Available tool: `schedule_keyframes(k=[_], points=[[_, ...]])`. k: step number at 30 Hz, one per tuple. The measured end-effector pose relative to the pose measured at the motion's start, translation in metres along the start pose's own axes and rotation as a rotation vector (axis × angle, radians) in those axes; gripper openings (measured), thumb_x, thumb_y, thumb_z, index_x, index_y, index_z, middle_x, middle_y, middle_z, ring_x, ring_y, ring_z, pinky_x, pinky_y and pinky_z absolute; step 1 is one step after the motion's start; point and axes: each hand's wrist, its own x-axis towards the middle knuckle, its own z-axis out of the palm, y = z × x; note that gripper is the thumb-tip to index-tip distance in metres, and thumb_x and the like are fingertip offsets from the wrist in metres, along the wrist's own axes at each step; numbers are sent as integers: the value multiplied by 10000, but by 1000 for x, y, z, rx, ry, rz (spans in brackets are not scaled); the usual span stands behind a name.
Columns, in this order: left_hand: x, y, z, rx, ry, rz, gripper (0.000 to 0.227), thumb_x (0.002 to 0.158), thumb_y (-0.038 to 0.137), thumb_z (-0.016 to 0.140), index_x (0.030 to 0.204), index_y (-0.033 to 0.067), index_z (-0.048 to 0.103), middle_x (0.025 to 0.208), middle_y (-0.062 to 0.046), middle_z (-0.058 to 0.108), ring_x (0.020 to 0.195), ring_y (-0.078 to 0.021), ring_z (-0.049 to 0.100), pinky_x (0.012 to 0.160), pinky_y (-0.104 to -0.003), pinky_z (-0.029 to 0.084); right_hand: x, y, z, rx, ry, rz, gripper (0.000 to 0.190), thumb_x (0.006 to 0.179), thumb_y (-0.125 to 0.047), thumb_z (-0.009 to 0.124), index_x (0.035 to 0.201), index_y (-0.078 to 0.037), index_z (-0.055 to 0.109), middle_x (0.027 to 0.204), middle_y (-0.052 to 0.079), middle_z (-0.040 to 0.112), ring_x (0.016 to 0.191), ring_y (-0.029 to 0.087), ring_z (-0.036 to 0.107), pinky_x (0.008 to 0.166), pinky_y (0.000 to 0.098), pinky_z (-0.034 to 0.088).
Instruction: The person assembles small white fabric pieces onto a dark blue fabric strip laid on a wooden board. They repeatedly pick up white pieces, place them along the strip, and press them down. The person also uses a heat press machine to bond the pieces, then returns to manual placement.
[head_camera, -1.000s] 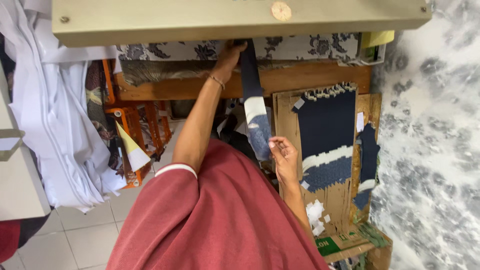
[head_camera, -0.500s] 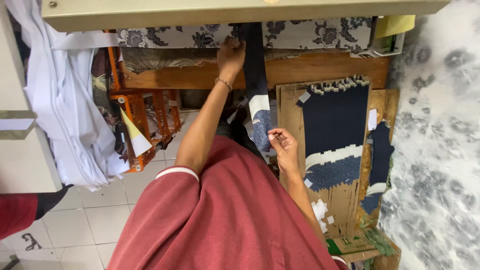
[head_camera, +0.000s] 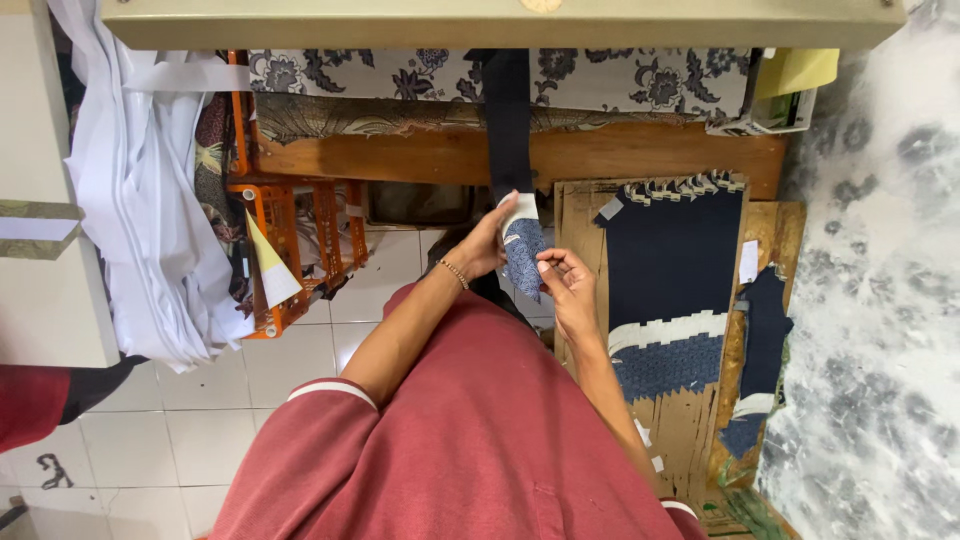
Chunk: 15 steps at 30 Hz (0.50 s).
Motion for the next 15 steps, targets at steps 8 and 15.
schedule_keyframes(k=[8,15], points=[[-17,29,22,119,-24,9,225,973,263,669,1110,86,696,981,2,733,876,-121,693,872,-333,536,21,-148,9,-1125,-273,-553,580,780,-100,829,1298,-22,582,1261,209,635,1066,335,660,900,447,546],[-8,27,19,266,33,-5,370,967,322,679,1215,47,689,1166,-62,680,1084,-185,570,932,-364,410,58,-377,88,-1353,198,-997,291,1034,-155,636,1300,-56,568,1190,112,649,1029,285,689,904,421,595]])
